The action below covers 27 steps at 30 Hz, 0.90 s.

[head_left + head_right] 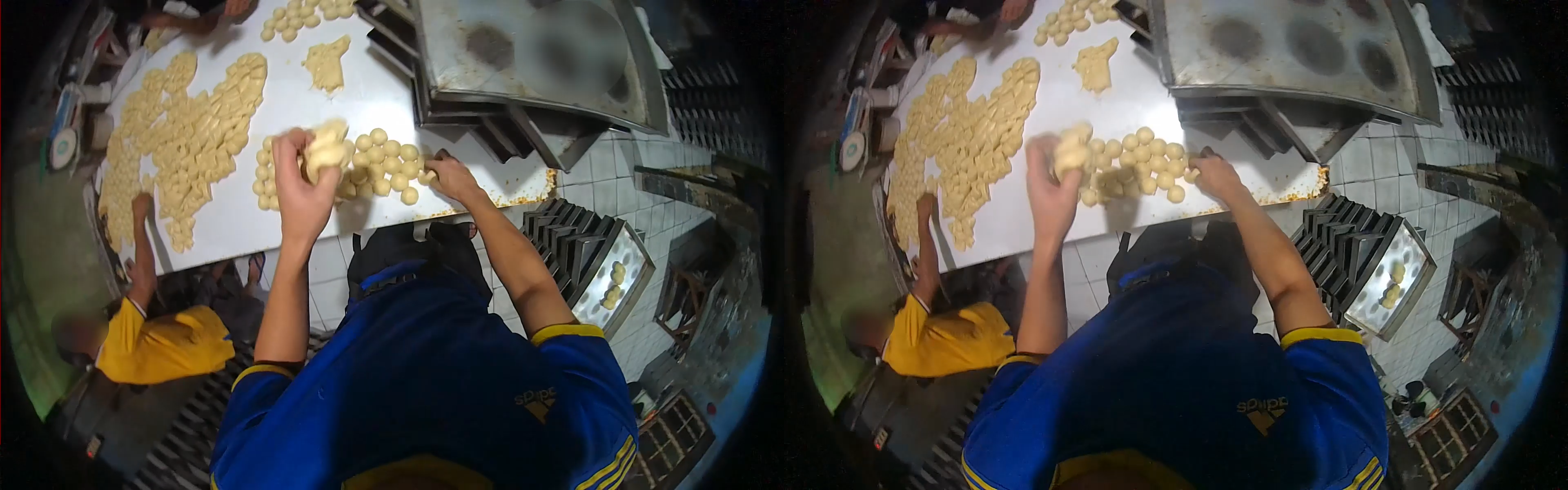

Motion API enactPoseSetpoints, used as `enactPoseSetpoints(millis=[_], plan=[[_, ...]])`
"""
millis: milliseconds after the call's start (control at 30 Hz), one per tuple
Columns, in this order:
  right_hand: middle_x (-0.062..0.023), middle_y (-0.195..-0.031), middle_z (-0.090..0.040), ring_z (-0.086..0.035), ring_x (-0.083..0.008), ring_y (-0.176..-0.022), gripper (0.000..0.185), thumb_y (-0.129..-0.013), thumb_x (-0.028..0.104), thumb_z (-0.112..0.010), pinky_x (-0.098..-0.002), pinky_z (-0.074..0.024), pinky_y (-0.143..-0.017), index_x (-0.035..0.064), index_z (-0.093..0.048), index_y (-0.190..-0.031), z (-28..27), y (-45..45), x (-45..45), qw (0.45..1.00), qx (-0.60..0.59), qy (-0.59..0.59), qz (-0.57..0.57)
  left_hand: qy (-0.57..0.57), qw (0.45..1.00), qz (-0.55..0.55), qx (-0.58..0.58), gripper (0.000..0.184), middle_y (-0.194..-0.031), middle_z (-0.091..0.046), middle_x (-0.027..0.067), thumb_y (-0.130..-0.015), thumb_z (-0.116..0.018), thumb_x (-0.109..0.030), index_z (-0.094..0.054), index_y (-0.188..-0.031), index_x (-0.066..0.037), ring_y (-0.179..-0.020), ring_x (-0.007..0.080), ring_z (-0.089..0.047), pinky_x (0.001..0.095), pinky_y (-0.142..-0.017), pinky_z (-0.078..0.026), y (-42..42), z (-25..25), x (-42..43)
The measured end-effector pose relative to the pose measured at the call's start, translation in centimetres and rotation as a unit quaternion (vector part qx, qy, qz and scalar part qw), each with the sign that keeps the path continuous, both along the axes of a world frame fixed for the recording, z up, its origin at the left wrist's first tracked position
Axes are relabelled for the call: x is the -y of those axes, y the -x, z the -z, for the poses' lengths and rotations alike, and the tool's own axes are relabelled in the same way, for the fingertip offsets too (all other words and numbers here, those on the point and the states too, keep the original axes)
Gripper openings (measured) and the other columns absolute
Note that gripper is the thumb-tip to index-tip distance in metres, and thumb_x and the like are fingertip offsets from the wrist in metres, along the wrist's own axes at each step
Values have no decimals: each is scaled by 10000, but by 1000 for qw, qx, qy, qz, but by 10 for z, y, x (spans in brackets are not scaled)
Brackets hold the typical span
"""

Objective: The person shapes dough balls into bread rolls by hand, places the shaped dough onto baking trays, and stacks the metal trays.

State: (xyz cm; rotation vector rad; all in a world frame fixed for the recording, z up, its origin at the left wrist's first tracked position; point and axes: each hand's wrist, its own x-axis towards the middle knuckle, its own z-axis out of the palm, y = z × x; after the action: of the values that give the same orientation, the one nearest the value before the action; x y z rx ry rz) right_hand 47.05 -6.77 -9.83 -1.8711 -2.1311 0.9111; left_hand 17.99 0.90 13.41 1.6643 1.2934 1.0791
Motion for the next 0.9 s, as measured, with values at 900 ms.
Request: enactPoseSetpoints(millis=[900], plan=[[-181,-1572,-408,-607,-452,-1229,567,-954,507,-644,-523,-517,-1043,259,-563,-1458,-333,-196,-115,892,145,-280,324,251,948,118,155,966,-1582,-305,217,-916,-749,-362,-128,-1651,-270,-1365,372,-469,558,-1024,-506,-128,-72,-93]])
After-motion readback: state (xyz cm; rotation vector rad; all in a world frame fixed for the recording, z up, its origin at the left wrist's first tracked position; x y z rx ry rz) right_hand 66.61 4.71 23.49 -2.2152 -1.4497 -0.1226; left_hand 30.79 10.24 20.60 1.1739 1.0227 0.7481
